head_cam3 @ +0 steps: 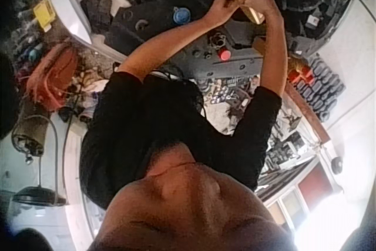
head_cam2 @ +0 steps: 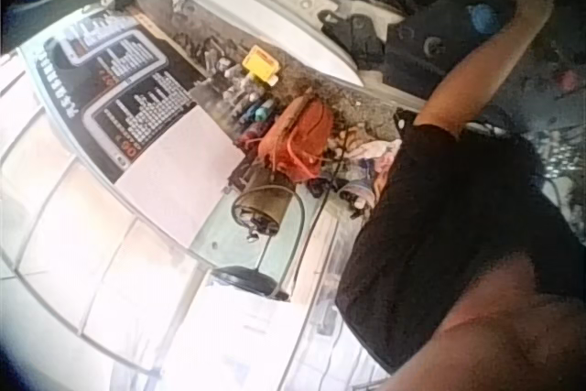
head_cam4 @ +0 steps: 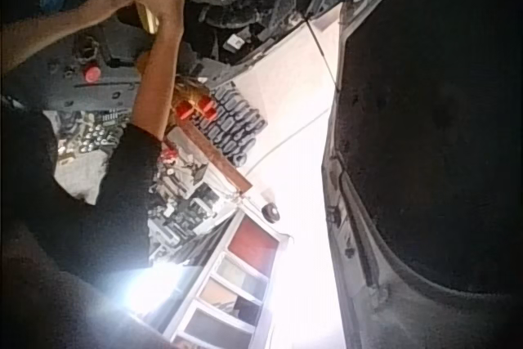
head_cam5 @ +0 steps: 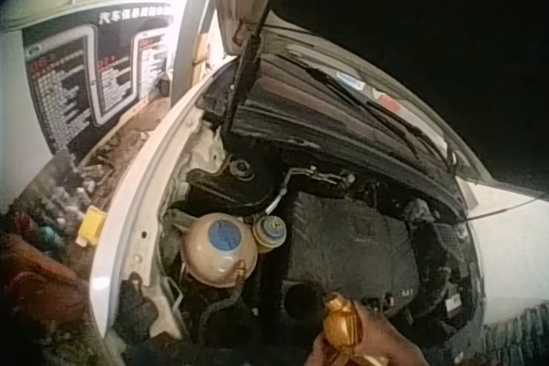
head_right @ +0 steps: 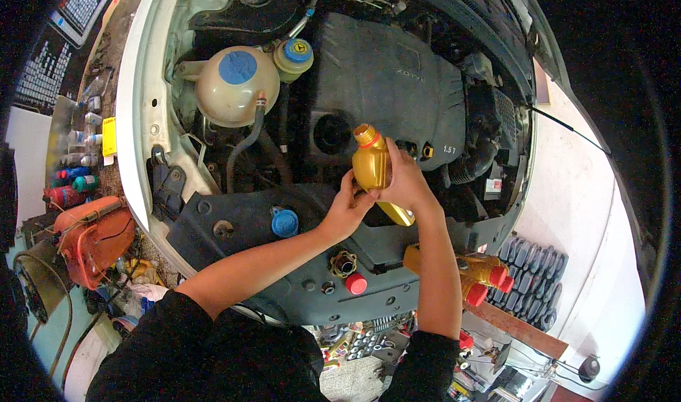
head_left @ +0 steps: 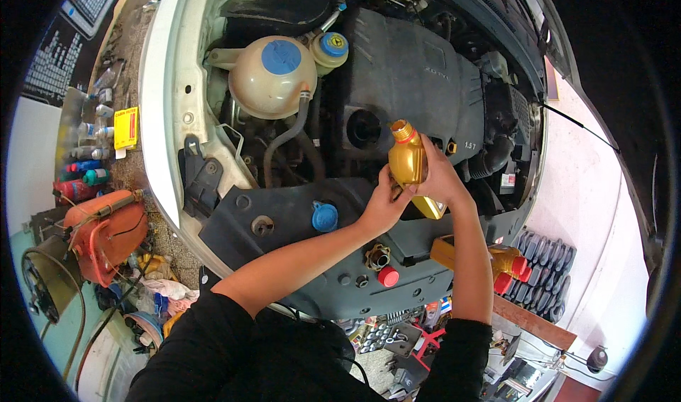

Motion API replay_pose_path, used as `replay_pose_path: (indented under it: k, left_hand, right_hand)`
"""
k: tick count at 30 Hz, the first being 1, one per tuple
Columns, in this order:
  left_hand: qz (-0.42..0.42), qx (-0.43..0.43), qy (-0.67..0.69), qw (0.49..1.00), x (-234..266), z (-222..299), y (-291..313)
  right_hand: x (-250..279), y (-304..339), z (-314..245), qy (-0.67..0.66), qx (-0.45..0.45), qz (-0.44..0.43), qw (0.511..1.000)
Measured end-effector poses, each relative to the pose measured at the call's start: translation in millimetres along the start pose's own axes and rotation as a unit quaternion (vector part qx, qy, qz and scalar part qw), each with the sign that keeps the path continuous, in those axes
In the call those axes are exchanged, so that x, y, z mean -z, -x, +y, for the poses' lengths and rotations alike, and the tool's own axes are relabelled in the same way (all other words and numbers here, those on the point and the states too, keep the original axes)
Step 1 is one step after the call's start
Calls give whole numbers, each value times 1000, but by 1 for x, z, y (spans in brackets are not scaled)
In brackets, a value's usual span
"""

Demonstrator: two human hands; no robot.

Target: The person opens a yellow motor oil bottle and pours its contents into the engine oil filler of a white car with the hood open. After pouring, the person closes the bottle and places it back on the engine bay.

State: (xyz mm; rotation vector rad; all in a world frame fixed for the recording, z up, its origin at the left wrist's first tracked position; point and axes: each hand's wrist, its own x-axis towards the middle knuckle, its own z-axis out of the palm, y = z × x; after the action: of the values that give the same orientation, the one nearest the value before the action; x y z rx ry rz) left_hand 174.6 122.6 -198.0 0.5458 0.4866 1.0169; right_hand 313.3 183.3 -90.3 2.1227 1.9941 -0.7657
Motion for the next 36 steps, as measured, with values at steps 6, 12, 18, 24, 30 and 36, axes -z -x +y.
replay_pose_path:
  k: [6, 12, 18, 24, 30, 36]
  left_hand:
    - [1, -9, 9, 1000, -1, 0, 0]
    - [0, -8, 0, 1000, 0, 0, 0]
    - [1, -7, 4, 1000, -1, -1, 0]
    - [-3, -9, 17, 1000, 1, -5, -1]
    - [0, -10, -12, 1000, 0, -1, 0]
    - [0, 0, -7, 1000, 0, 0, 0]
  right_hand:
    - [-1, -1, 3, 0, 12, 5, 1000]
    - [-1, 0, 4, 2, 16, 6, 1000]
    - [1, 1, 2, 1, 15, 5, 1000]
    - [2, 2, -1, -3, 10, 3, 1000]
    - [3, 3, 0, 0, 11, 4, 1000]
    - [3, 3, 1, -2, 11, 5, 1000]
